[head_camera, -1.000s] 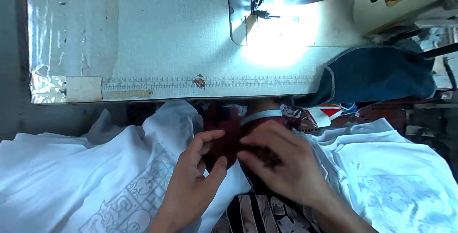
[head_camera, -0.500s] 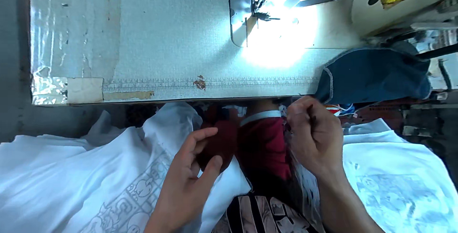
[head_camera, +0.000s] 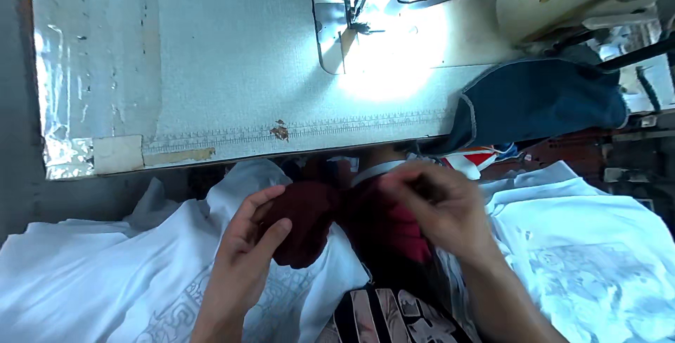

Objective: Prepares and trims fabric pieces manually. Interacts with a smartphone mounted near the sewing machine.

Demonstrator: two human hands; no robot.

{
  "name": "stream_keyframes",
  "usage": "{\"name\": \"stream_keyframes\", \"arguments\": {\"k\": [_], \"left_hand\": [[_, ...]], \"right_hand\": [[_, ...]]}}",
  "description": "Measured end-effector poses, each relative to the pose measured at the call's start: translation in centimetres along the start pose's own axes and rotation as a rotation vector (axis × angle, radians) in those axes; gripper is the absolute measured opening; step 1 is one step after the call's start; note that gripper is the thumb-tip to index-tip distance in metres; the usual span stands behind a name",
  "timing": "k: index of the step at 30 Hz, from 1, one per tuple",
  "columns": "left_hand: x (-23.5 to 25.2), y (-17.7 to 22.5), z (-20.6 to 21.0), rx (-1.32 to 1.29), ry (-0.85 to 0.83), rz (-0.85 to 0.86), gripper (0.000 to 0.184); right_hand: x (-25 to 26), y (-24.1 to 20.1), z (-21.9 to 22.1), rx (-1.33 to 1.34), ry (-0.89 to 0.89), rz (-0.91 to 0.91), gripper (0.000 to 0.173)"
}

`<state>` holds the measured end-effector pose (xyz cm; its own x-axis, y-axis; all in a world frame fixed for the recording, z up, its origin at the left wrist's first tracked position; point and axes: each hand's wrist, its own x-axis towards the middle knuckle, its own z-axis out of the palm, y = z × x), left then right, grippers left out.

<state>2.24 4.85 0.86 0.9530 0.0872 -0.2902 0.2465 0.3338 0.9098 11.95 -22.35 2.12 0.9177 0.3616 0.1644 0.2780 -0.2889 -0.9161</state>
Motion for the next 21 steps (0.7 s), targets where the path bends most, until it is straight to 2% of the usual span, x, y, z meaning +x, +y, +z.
{"name": "stream_keyframes", "arguments": {"k": [2,5,8,11,14,15,17,19,21], "left_hand": [[0.2,0.3,-0.5,-0.027,0.028,-0.025,0.042],[0.3,0.4,-0.7,-0.032,0.042,-0.024,0.041],[0.4,0.3,-0.7,-0.025,0.030,-0.007,0.041],[0.3,0.2,-0.7,-0.024,0.015,-0.002,0.041],[0.2,0.1,-0.9,-0.024,-0.011,0.008,0.041],[0.1,0.2,-1.1,-0.010,-0.022,0.018,0.041],[0.1,0.2,-1.6,0.056,-0.023,0.044,0.041],[-0.1,0.4,-2.1,0.143,0.003,0.060,0.043],[0.0,0.5,-2.4,0.185,0.020,0.068,0.044]], "right_hand": [[0.2,0.4,-2.6,-0.144,0.089,0.031,0.013],[-0.2,1.3,-3.7,-0.344,0.007,0.063,0.019],[-0.5,2.2,-0.8,-0.230,-0.137,0.062,0.022],[-0.1,3.0,3.6,-0.101,-0.191,0.044,0.024],[1.0,4.2,6.2,0.022,-0.276,0.118,0.025],[1.2,4.6,6.3,0.097,-0.260,0.170,0.022],[1.4,5.6,5.5,0.146,-0.120,0.344,0.019],[1.2,7.1,4.1,0.008,0.025,0.403,0.019],[0.4,8.0,2.8,-0.155,0.053,0.398,0.021]]}}
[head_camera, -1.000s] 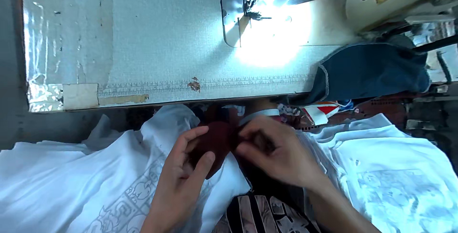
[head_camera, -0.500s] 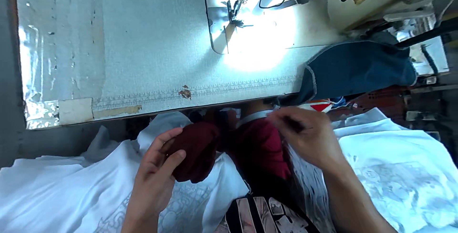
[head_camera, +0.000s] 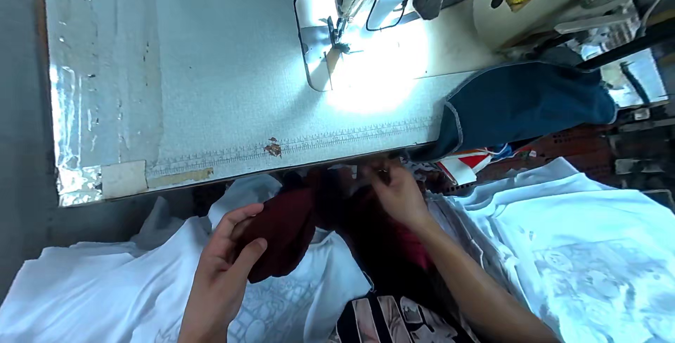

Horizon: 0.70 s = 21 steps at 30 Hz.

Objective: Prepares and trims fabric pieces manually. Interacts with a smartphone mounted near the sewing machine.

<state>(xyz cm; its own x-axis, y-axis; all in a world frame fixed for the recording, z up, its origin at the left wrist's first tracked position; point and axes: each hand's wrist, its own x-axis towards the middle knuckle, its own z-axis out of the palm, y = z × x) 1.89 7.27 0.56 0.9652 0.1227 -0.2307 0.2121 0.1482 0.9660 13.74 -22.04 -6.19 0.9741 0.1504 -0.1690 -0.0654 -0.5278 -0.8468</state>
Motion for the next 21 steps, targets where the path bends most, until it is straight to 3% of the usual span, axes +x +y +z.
{"name": "stream_keyframes", "arguments": {"k": [3,8,11,13,17,21], "left_hand": [[0.1,0.0,-0.1,0.020,-0.026,0.009,0.045],[-0.2,0.1,0.2,0.024,-0.078,0.021,0.045],[-0.4,0.4,0.1,0.068,-0.130,0.032,0.044],[-0.8,0.7,-0.5,0.173,-0.163,0.042,0.043],[-1.5,1.3,-2.6,0.441,-0.115,0.053,0.043],[-1.9,1.2,-4.2,0.536,-0.104,0.085,0.037]], "right_hand": [[-1.1,0.5,-0.5,-0.135,-0.018,-0.070,0.029],[-1.5,-1.9,2.0,0.235,-0.222,-0.261,0.031],[-0.7,-3.0,3.8,0.284,-0.313,-0.432,0.025],[-0.3,-2.8,4.0,0.451,-0.356,-0.364,0.016],[-0.6,-0.8,2.2,0.706,-0.236,0.094,0.015],[-1.5,1.3,-0.4,0.447,0.073,0.060,0.016]]}}
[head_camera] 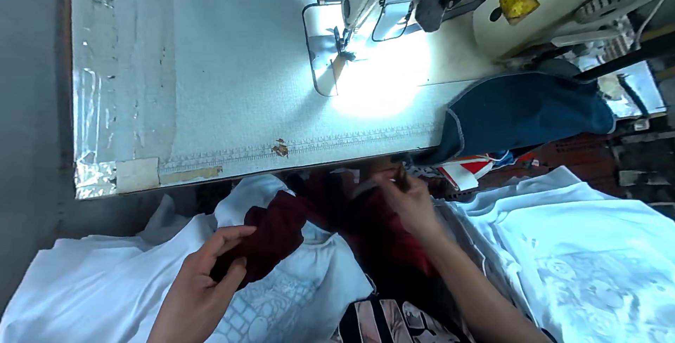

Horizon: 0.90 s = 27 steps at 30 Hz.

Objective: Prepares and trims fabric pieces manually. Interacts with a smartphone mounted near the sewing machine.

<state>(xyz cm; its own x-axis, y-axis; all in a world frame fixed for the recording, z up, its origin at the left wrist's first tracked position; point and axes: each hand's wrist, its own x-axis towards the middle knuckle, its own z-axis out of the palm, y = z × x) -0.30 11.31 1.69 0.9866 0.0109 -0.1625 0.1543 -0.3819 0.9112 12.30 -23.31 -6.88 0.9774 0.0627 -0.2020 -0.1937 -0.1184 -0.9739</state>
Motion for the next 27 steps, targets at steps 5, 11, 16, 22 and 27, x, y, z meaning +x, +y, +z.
{"name": "stream_keyframes", "arguments": {"k": [5,11,16,22,27], "left_hand": [[0.2,-0.2,-0.1,-0.011,-0.013,0.059,0.034],[-0.1,-0.1,0.0,-0.017,-0.004,0.098,0.027],[0.1,0.0,0.3,-0.029,-0.027,0.118,0.024],[0.1,-0.4,0.3,-0.061,-0.050,0.182,0.018],[-0.1,-1.2,-0.4,0.025,-0.023,0.133,0.016]], "right_hand": [[-0.1,-0.1,0.3,-0.298,0.054,-0.148,0.016],[-0.1,-1.0,5.0,-0.389,-0.314,-0.204,0.028],[0.5,-4.0,7.6,-0.167,-0.623,-0.339,0.033],[0.8,-4.9,8.0,0.015,-0.662,-0.201,0.018],[0.1,-4.6,2.1,0.307,-0.277,0.029,0.010]]}}
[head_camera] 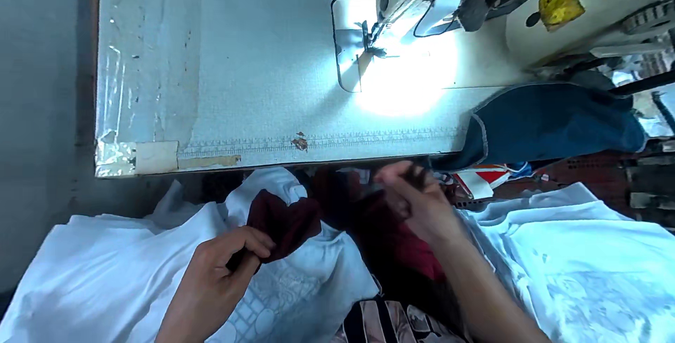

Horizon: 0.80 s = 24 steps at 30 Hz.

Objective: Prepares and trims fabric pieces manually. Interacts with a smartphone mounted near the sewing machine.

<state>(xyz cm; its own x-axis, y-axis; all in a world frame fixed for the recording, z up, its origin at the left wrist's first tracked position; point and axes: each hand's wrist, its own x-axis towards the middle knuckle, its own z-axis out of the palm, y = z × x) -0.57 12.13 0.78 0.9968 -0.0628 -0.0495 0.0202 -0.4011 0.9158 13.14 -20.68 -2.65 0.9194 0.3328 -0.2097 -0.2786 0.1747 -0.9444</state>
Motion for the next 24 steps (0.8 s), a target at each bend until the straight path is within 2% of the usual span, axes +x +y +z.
{"name": "stream_keyframes", "arguments": {"k": [4,6,8,9,11,14,17,21,24], "left_hand": [[0.2,0.2,0.1,0.055,-0.004,-0.007,0.016],[0.3,0.4,0.2,0.061,-0.014,0.002,0.016],[0.4,0.6,0.3,0.060,-0.021,0.013,0.016],[0.4,0.7,0.4,0.067,-0.018,0.020,0.016],[0.5,1.2,0.5,0.091,-0.002,0.038,0.017],[0.8,1.6,1.1,0.105,0.030,0.111,0.016],[1.2,2.2,1.6,0.090,0.079,0.256,0.017],[1.5,2.9,2.4,0.061,0.248,0.480,0.012],[1.5,3.1,2.8,-0.025,0.362,0.538,0.011]], "right_hand": [[-1.4,-0.9,-2.7,-0.110,0.074,0.003,0.014],[-1.7,-0.7,-2.1,-0.262,0.055,0.005,0.022],[-1.7,-0.2,-0.8,-0.427,0.003,-0.038,0.020],[-1.6,-0.1,0.1,-0.500,-0.048,-0.068,0.022],[-1.0,0.1,1.9,-0.555,-0.173,-0.120,0.036],[-0.3,-0.7,4.4,-0.528,-0.360,-0.259,0.037],[0.3,-2.1,6.2,-0.517,-0.570,-0.394,0.037],[0.4,-3.1,7.0,-0.582,-0.769,-0.382,0.042],[-0.4,-2.6,7.3,-0.478,-0.810,-0.347,0.035]]}}
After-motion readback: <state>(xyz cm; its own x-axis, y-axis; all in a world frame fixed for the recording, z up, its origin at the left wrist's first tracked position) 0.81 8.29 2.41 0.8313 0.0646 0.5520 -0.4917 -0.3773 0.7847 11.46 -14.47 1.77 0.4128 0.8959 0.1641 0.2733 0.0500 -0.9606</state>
